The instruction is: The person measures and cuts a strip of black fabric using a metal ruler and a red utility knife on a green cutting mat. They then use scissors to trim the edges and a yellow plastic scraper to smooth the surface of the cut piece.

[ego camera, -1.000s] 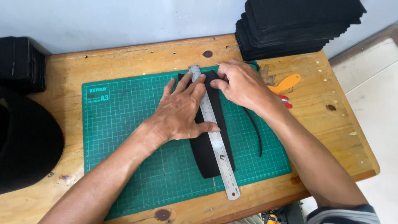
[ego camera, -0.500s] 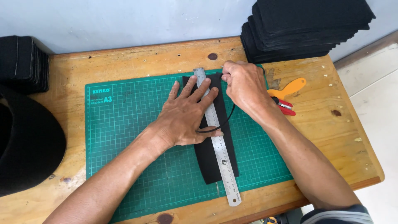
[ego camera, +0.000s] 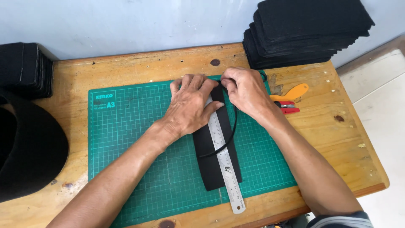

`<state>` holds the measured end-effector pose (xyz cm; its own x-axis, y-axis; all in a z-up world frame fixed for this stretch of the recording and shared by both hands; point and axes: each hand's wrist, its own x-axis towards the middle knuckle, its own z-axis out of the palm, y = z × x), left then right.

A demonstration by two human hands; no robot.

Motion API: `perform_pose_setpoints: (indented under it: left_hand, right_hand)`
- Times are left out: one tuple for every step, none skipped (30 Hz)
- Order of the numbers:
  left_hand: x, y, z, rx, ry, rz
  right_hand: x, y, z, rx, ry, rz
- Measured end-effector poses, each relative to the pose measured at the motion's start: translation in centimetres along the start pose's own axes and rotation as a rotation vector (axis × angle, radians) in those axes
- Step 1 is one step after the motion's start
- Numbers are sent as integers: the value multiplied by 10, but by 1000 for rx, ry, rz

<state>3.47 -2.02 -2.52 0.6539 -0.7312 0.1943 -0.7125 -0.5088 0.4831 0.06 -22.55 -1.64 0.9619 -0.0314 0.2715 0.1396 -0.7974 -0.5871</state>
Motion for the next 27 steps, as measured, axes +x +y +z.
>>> perform_pose_setpoints:
  left_hand:
    - [0, 3, -6, 2, 0, -3]
    - [-1, 5, -12, 6, -30, -42]
    - [-1, 8, -18, 9, -57, -82]
    - [-1, 8, -24, 9, -53, -86]
    - [-1, 8, -30, -4, -117, -108]
    - [0, 8, -36, -16, -180, -130]
    - [0, 9, -42, -14, -178, -126]
    - [-1, 9, -48, 6, -237, -192]
    - [-2, 9, -52, 24, -299, -258]
    - [-2, 9, -58, 24, -300, -255]
    - [-3, 7, -65, 27, -329, -300]
    - [-4, 6, -71, 30, -359, -346]
    - [-4, 1, -73, 31, -357, -346]
    - [-4, -3, -76, 32, -332, -358]
    - [-5, -7, -78, 33, -308, -370]
    - [-6, 4, -88, 33, -306, -371]
    - [-8, 15, -98, -115, -247, -281]
    - [-9, 26, -108, -261, -186, -189]
    - [-8, 23, -97, -259, -186, -188]
    - [-8, 20, -86, -348, -55, -39]
    - [-7, 18, -74, -437, 74, 112]
    - [-5, 18, -69, -439, 72, 115]
    - [-4, 18, -64, -510, 95, 86]
    - [-3, 18, -58, -582, 118, 57]
    - [-4, 21, -60, -582, 116, 60]
    - [-5, 23, -62, -606, 161, 50]
    - [-6, 25, -65, -629, 210, 39]
  right_hand:
    - [0, -4, -2, 3, -1, -2]
    - [-1, -7, -4, 52, -9, 37]
    - [-1, -11, -7, 97, -18, 73]
    - [-2, -13, -8, 97, -21, 68]
    - [-3, -14, -9, 116, -16, 82]
    - [-5, -14, -11, 136, -10, 95]
    - [-6, -16, -12, 134, -6, 93]
    - [-7, -17, -13, 145, 5, 109]
    - [-10, -18, -13, 155, 14, 129]
    - [-13, -19, -16, 154, 17, 131]
    - [-15, -21, -19, 183, 34, 143]
    - [-16, -23, -21, 212, 52, 155]
    - [-16, -26, -23, 213, 52, 153]
    - [-16, -29, -25, 314, 53, 143]
    - [-16, -32, -27, 416, 53, 132]
    - [-17, -34, -26, 415, 53, 130]
    - [-18, -36, -26, 473, 52, 118]
    - [-19, -38, -25, 530, 52, 107]
    - [-19, -39, -21, 531, 54, 106]
    - [-19, -41, -18, 570, 54, 89]
    - [-21, -42, -15, 608, 55, 75]
    - [-20, -50, -23, 606, 58, 77]
    - [-21, -59, -32, 605, 63, 108]
    - [-22, -68, -40, 603, 69, 140]
    - [-20, -47, -47, 602, 73, 141]
    - [-19, -27, -54, 240, 139, 0]
    - [-16, -6, -62, -125, 198, -142]
